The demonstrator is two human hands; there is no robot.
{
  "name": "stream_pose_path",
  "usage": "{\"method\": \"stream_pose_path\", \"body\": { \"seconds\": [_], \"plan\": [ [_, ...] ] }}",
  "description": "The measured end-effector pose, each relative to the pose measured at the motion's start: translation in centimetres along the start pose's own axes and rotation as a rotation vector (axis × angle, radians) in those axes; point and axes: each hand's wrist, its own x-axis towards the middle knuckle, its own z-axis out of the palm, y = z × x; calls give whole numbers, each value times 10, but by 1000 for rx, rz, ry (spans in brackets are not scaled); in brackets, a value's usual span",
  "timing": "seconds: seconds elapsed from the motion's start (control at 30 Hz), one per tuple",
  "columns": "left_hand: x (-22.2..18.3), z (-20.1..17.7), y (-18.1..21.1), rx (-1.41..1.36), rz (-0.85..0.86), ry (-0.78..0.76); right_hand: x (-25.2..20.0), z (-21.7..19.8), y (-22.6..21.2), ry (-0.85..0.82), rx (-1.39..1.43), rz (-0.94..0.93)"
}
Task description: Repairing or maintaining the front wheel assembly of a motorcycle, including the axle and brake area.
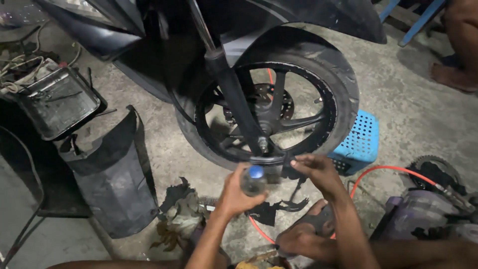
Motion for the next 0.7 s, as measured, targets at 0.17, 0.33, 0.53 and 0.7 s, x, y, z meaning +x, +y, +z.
{"method": "stream_pose_path", "body": {
  "seconds": [0.17,0.33,0.53,0.7],
  "plan": [
    [9,11,63,11,58,-274,-13,9,-22,185,-191,-436],
    [18,5,79,265,-91,-429,-41,20,-70,133,-231,-582],
    [16,9,48,396,-238,-518,-54,29,-80,-44,-455,-530],
    [18,4,81,363,-468,-595,-37,28,-42,-116,-555,-465]
  ]
}}
